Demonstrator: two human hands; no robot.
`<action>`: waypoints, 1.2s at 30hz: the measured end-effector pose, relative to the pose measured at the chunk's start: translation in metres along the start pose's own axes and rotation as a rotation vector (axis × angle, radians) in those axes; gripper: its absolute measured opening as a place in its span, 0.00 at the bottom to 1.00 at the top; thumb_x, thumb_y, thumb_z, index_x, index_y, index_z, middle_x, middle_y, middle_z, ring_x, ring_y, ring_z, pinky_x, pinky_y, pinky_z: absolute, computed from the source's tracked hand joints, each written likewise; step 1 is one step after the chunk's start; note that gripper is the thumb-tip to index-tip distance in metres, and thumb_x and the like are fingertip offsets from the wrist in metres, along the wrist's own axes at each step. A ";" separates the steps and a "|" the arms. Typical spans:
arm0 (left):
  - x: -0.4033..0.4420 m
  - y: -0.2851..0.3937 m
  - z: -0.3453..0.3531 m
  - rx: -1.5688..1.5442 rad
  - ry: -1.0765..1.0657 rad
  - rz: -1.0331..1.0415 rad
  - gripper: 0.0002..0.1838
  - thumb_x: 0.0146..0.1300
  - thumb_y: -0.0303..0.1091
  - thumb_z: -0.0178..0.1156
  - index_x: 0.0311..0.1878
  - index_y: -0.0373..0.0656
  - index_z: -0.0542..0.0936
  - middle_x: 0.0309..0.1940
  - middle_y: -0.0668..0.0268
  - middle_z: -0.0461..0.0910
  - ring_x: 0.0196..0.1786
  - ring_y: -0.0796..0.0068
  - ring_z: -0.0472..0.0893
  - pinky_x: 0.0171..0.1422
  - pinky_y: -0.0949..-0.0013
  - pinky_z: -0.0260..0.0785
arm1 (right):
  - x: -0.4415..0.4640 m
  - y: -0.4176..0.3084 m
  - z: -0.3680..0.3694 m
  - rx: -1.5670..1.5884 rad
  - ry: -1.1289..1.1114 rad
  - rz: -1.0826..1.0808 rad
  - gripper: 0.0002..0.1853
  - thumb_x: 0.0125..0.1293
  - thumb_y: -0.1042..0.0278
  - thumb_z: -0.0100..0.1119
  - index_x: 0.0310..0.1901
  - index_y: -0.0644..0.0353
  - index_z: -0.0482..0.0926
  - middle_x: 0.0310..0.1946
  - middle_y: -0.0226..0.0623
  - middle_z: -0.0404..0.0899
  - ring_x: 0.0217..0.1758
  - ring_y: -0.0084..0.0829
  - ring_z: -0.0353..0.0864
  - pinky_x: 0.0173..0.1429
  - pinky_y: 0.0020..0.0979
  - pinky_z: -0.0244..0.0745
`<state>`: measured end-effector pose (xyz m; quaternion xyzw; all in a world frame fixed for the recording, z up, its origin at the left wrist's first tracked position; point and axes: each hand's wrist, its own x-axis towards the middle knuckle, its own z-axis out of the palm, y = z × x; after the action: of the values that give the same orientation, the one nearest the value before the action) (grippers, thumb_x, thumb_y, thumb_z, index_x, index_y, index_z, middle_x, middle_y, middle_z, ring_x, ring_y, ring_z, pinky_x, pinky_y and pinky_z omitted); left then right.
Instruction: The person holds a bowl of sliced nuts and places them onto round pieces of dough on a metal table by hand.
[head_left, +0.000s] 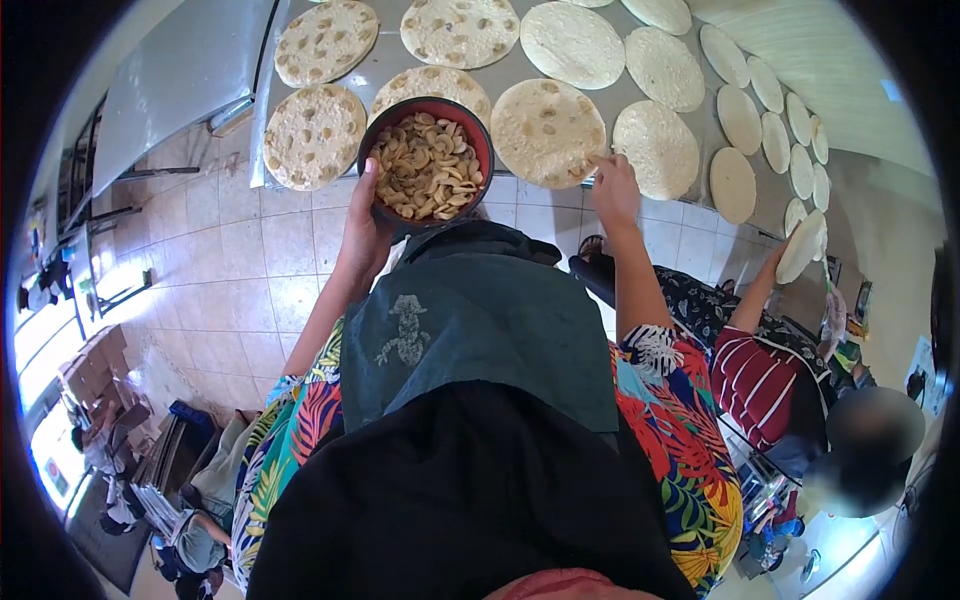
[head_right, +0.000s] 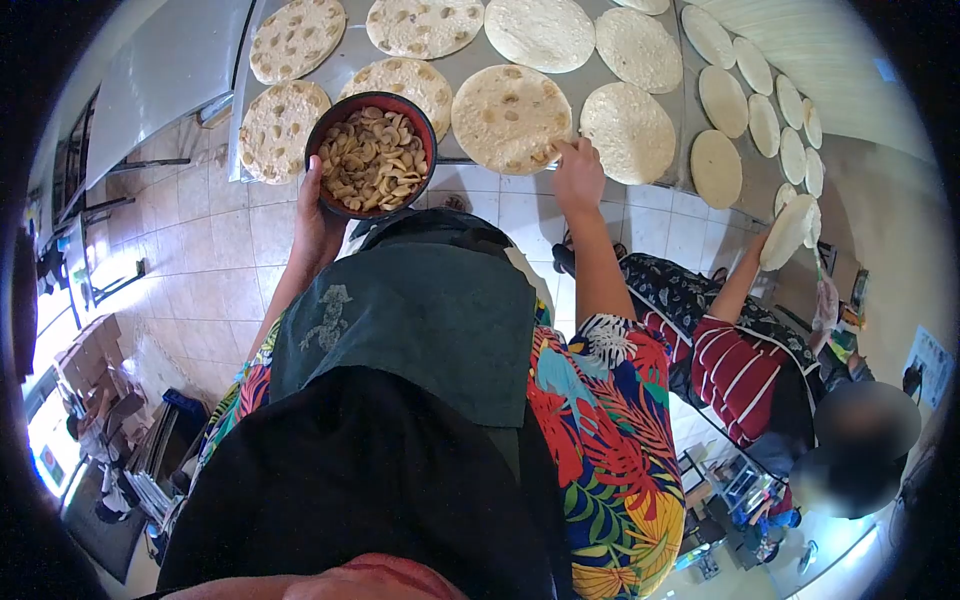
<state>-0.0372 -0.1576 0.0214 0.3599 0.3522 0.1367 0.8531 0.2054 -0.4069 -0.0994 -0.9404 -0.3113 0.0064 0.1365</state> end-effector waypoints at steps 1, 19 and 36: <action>0.003 0.001 0.001 0.001 0.000 -0.002 0.38 0.67 0.58 0.48 0.69 0.39 0.57 0.67 0.57 0.63 0.68 0.67 0.64 0.73 0.60 0.52 | 0.001 0.003 0.001 0.000 -0.001 0.002 0.12 0.55 0.74 0.58 0.40 0.49 0.84 0.37 0.35 0.73 0.44 0.38 0.76 0.48 0.37 0.75; 0.010 -0.005 0.000 0.006 -0.053 -0.079 0.39 0.66 0.60 0.48 0.67 0.36 0.59 0.64 0.57 0.66 0.66 0.68 0.65 0.71 0.61 0.55 | 0.034 -0.185 -0.119 0.465 -0.062 -0.629 0.08 0.55 0.74 0.59 0.38 0.57 0.82 0.36 0.32 0.78 0.42 0.35 0.77 0.47 0.35 0.73; 0.015 -0.016 0.002 -0.034 -0.152 -0.111 0.36 0.67 0.61 0.47 0.64 0.37 0.63 0.60 0.58 0.69 0.62 0.69 0.68 0.68 0.63 0.58 | 0.039 -0.215 -0.105 0.009 -0.189 -0.820 0.04 0.52 0.73 0.56 0.27 0.59 0.81 0.30 0.34 0.76 0.42 0.34 0.76 0.46 0.35 0.70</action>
<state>-0.0255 -0.1619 0.0035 0.3347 0.3037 0.0674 0.8895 0.1211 -0.2454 0.0604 -0.7332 -0.6711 0.0389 0.1028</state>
